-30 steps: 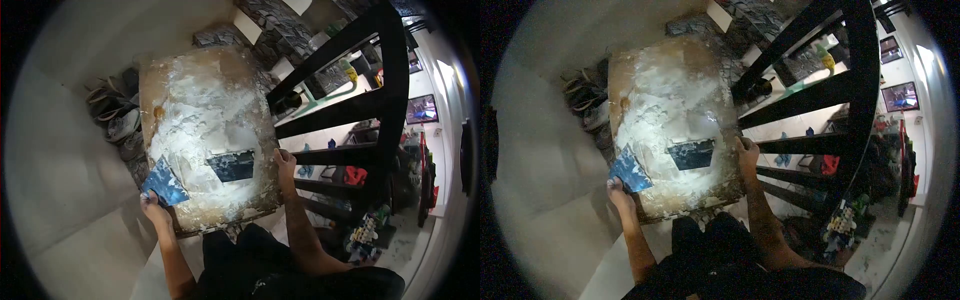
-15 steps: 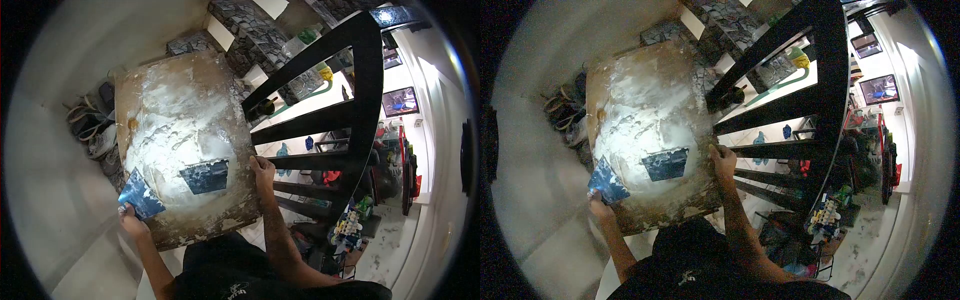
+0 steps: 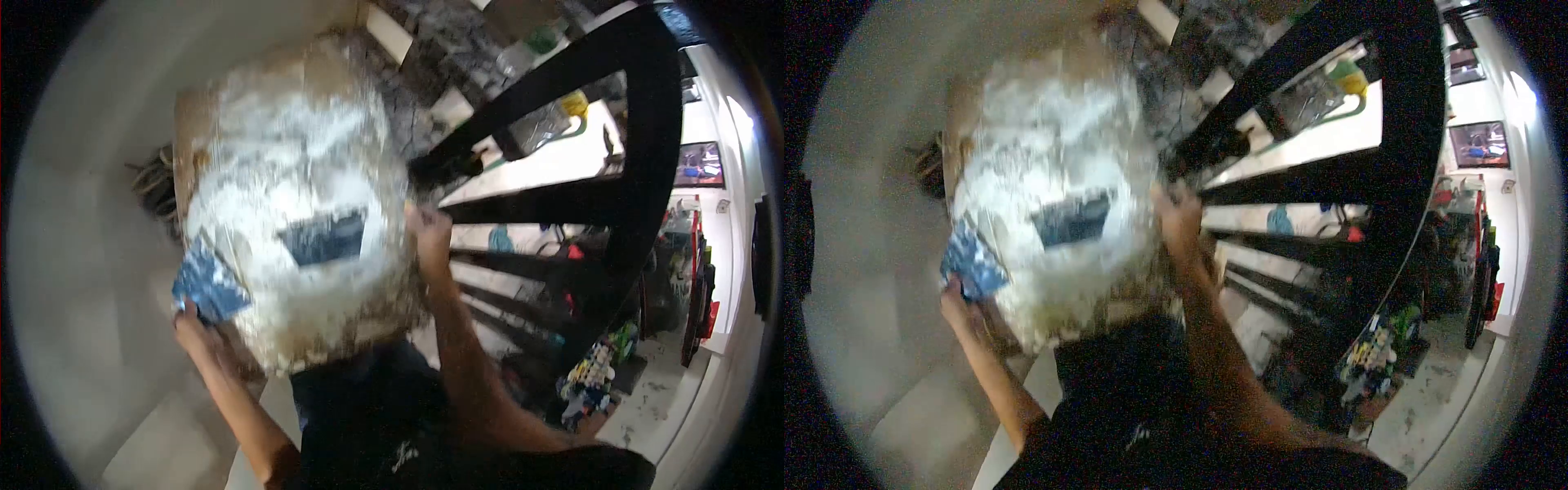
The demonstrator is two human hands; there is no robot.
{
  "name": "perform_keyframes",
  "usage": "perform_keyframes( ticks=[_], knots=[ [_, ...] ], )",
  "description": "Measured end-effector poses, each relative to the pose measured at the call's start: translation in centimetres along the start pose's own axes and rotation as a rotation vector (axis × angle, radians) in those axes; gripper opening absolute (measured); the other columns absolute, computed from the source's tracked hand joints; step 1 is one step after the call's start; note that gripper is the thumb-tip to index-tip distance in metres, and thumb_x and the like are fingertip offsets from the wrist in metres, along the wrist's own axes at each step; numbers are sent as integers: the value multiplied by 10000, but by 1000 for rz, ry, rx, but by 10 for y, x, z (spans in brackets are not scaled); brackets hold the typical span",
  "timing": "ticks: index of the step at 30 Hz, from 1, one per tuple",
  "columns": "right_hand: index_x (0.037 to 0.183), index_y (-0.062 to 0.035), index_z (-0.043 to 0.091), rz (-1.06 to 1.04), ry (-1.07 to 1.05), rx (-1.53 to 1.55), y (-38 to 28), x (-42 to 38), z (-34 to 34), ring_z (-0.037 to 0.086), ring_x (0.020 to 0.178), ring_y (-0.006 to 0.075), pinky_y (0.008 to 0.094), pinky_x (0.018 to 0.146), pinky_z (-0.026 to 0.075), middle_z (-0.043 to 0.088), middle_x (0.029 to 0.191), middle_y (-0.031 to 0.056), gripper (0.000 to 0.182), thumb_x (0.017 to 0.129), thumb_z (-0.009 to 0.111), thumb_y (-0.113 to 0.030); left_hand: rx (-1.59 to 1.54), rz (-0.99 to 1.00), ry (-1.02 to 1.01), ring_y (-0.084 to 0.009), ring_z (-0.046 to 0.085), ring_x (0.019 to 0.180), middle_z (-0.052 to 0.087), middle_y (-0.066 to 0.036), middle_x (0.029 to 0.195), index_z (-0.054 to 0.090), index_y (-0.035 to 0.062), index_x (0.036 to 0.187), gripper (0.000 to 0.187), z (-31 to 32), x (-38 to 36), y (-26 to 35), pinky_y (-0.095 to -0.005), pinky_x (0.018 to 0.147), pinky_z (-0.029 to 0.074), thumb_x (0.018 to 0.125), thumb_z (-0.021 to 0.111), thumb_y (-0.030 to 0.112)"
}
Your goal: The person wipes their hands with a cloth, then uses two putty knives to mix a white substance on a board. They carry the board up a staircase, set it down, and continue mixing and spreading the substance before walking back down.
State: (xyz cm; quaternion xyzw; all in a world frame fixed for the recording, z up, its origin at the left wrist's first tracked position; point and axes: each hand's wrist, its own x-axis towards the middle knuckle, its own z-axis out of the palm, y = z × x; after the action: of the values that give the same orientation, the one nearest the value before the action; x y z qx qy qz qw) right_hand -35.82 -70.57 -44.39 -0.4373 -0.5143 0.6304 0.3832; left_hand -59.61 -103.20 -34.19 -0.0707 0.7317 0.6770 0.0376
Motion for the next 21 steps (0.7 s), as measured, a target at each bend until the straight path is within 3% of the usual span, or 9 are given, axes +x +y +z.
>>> perform_keyframes(
  ticks=[3, 6, 8, 12, 14, 17, 19, 20, 21],
  knots=[
    [840, 29, 652, -52, 32, -184, -14, 11, -11, 519, 615, 145, 312, 584, 424, 617, 691, 81, 355, 773, 683, -318, -202, 53, -56, -181, 566, 717, 608, -86, 853, 597, -66, 924, 245, 21, -35, 14, -317, 694, 458, 887, 563, 174],
    [840, 11, 672, -25, 55, -258, -7, 33, 15, 574, 634, 182, 330, 617, 446, 642, 705, 120, 416, 749, 688, -395, -24, 53, -26, -180, 575, 732, 613, -80, 870, 595, -47, 946, 195, 6, 1, 3, -328, 708, 470, 886, 553, 134],
    [882, -24, 681, -2, 167, -439, 0, 51, 18, 634, 800, 335, 386, 733, 478, 660, 810, 185, 473, 734, 666, -473, -257, 63, -25, -175, 575, 754, 609, -69, 873, 592, -30, 929, 152, 16, -13, 2, -314, 711, 480, 880, 555, 109],
    [839, -7, 657, -415, 3, -283, -38, 53, 32, 598, 694, 285, 394, 674, 463, 639, 758, 150, 444, 759, 643, -444, -16, 88, 97, -189, 577, 794, 600, -73, 877, 587, -22, 931, 155, 17, -31, -9, -325, 716, 477, 871, 566, 120],
    [890, 3, 635, -174, -85, -288, -59, 36, 36, 581, 692, 207, 354, 662, 467, 626, 766, 104, 390, 794, 643, -375, 451, 410, 65, -215, 577, 813, 600, -93, 884, 585, -15, 947, 171, -10, -21, -44, -341, 732, 475, 846, 585, 123],
    [853, -26, 652, -42, -42, -596, -64, 7, 25, 591, 708, 259, 387, 682, 474, 624, 754, 135, 439, 755, 627, -453, -317, -49, -192, -317, 568, 799, 595, -196, 953, 576, -21, 987, 269, -63, -14, -103, -384, 741, 473, 779, 616, 144],
    [795, -56, 681, 42, 6, -703, -88, -35, 12, 609, 731, 332, 425, 706, 475, 632, 737, 180, 489, 696, 627, -531, -340, -203, -253, -311, 566, 800, 593, -192, 950, 572, -23, 984, 264, -71, -41, -119, -382, 741, 472, 782, 613, 142],
    [697, -30, 666, -126, 200, -729, -71, -50, 5, 612, 669, 304, 402, 649, 475, 632, 688, 164, 513, 680, 640, -542, -294, -242, -269, -308, 565, 800, 593, -190, 948, 570, -24, 982, 262, -77, -61, -123, -382, 741, 471, 783, 612, 142],
    [672, -28, 661, -85, 167, -717, -55, -64, -17, 605, 621, 290, 395, 611, 468, 623, 640, 147, 510, 683, 642, -538, -255, -264, -292, -305, 564, 801, 592, -187, 946, 568, -25, 980, 260, -84, -82, -131, -381, 741, 470, 785, 611, 141]
  ],
)
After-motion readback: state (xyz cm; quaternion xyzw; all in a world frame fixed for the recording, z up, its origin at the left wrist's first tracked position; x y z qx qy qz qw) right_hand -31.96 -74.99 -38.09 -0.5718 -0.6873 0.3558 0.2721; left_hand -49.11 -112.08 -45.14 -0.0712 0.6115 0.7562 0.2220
